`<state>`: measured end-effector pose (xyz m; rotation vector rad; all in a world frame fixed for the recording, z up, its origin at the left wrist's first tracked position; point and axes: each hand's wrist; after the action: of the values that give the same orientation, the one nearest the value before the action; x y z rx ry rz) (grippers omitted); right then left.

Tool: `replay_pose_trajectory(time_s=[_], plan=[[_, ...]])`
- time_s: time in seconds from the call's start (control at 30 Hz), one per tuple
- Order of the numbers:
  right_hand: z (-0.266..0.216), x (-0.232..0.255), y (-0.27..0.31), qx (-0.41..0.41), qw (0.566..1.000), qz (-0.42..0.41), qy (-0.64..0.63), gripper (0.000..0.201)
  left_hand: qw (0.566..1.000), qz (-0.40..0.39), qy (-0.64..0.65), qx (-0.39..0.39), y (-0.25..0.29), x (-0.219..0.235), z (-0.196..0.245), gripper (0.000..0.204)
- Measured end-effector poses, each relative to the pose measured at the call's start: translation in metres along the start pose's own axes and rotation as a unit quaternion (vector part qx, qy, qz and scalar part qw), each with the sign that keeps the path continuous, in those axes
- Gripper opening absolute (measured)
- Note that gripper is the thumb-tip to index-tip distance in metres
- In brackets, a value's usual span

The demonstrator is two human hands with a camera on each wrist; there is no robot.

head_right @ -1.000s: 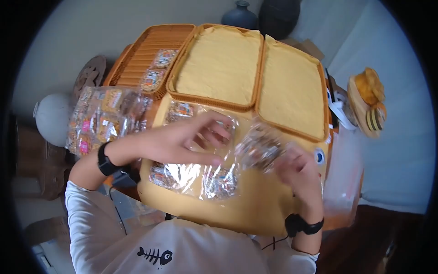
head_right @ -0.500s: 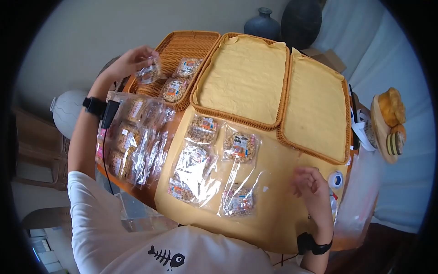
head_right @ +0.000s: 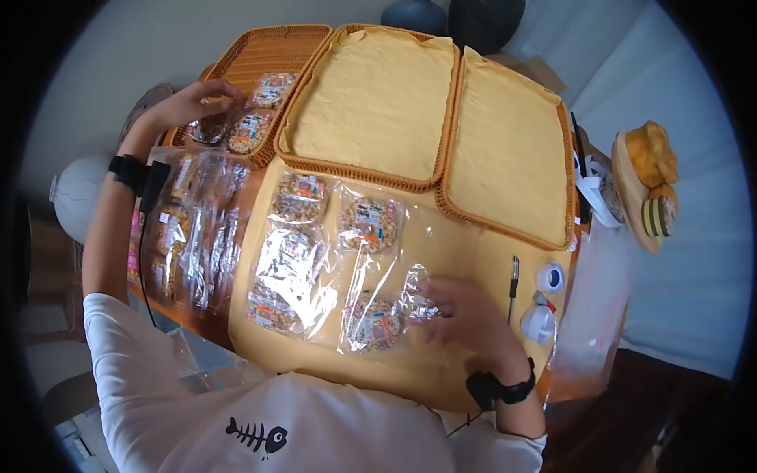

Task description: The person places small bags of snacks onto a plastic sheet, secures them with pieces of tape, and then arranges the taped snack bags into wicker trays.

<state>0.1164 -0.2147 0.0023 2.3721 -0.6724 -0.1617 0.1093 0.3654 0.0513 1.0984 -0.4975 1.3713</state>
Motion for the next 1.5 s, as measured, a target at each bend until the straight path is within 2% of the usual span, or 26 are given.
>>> replay_pose_trajectory(time_s=[0.03,0.07,0.1,0.17,0.23,0.33,0.4,0.53,0.6,0.67,0.73,0.8,0.87,0.93,0.97,1.0,1.03,1.07,1.13,1.23,1.3,1.33,1.37,1.43,1.47,1.5], plan=[[-0.005,-0.005,-0.005,-0.004,0.999,-0.006,0.045,0.046,0.997,0.045,-0.047,-0.032,0.0,-0.005,-0.001,0.035],[-0.011,-0.011,-0.005,0.01,0.998,-0.002,0.067,0.046,0.989,0.09,-0.096,-0.062,0.002,-0.007,-0.001,0.036],[-0.02,-0.017,-0.004,0.025,0.996,0.001,0.088,0.047,0.989,0.085,-0.097,-0.072,0.003,-0.007,0.0,0.037],[-0.015,-0.022,-0.009,0.132,0.978,0.03,0.157,0.046,0.988,0.075,-0.103,-0.088,0.006,-0.006,0.016,0.04],[0.014,-0.024,-0.024,0.305,0.916,0.086,0.247,0.043,0.987,0.083,-0.09,-0.104,0.01,-0.011,0.031,0.039],[0.001,-0.02,-0.017,0.14,0.961,-0.013,0.24,0.03,0.983,0.092,-0.054,-0.148,0.016,-0.021,0.057,0.035],[0.001,-0.013,-0.012,0.122,0.984,-0.021,0.13,0.021,0.979,0.089,-0.034,-0.179,0.022,-0.026,0.078,0.032],[-0.017,0.023,0.018,0.03,0.997,0.065,0.036,0.014,0.97,0.068,0.013,-0.234,0.044,-0.037,0.129,0.028],[-0.024,0.04,0.041,0.064,0.985,0.158,0.017,0.012,0.967,0.038,0.047,-0.246,0.061,-0.044,0.159,0.027],[-0.034,0.051,0.063,0.092,0.963,0.25,0.046,0.014,0.941,0.053,0.04,-0.333,0.072,-0.064,0.179,0.028],[-0.044,0.053,0.078,0.137,0.934,0.322,0.076,0.017,0.946,0.004,0.061,-0.319,0.091,-0.077,0.208,0.034],[-0.053,0.047,0.089,0.195,0.912,0.355,0.066,0.02,0.943,-0.007,0.099,-0.318,0.106,-0.097,0.227,0.042],[-0.056,0.035,0.089,0.245,0.905,0.346,0.04,0.022,0.878,0.114,0.158,-0.437,0.103,-0.132,0.243,0.044],[-0.051,0.018,0.078,0.292,0.904,0.311,0.018,0.025,0.862,0.075,0.221,-0.449,0.105,-0.143,0.247,0.046],[-0.047,0.013,0.07,0.32,0.899,0.296,0.036,0.027,0.881,-0.023,0.255,-0.399,0.112,-0.133,0.254,0.046],[-0.05,0.005,0.066,0.304,0.912,0.274,-0.01,0.026,0.887,-0.122,0.284,-0.342,0.116,-0.127,0.258,0.046],[-0.055,-0.006,0.061,0.287,0.923,0.25,-0.056,0.026,0.879,-0.164,0.28,-0.348,0.113,-0.124,0.256,0.046],[-0.058,-0.012,0.057,0.268,0.931,0.226,-0.102,0.026,0.89,-0.163,0.264,-0.335,0.11,-0.122,0.252,0.046],[-0.051,-0.01,0.047,0.265,0.935,0.207,-0.116,0.017,0.909,-0.161,0.23,-0.309,0.106,-0.114,0.239,0.047],[-0.044,-0.009,0.038,0.256,0.936,0.211,-0.121,0.011,0.958,-0.065,0.181,-0.211,0.107,-0.076,0.212,0.046],[-0.039,-0.008,0.036,0.24,0.938,0.223,-0.111,0.009,0.974,0.079,0.107,-0.183,0.091,-0.051,0.167,0.046],[-0.035,-0.006,0.036,0.228,0.943,0.222,-0.097,0.009,0.977,0.114,0.113,-0.139,0.079,-0.035,0.138,0.046],[-0.03,-0.002,0.036,0.216,0.947,0.221,-0.083,0.008,0.977,0.148,0.122,-0.094,0.067,-0.018,0.109,0.046],[-0.024,0.001,0.035,0.199,0.952,0.22,-0.075,0.007,0.958,0.281,-0.005,-0.052,0.043,0.008,0.037,0.041],[-0.022,0.001,0.033,0.195,0.953,0.219,-0.08,0.007,0.948,0.299,-0.102,-0.044,0.04,0.022,0.001,0.037],[-0.02,0.003,0.031,0.19,0.953,0.218,-0.085,0.006,0.935,0.308,-0.179,0.002,0.044,0.031,-0.014,0.036]])
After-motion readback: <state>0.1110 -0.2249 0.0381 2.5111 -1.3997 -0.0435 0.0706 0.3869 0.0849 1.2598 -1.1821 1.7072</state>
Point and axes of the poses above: each hand's wrist, its own y-axis away from the middle knuckle, its own x-axis out of the back of the hand, z = x × y, and after that the axes turned 2 degrees about z, right-handed
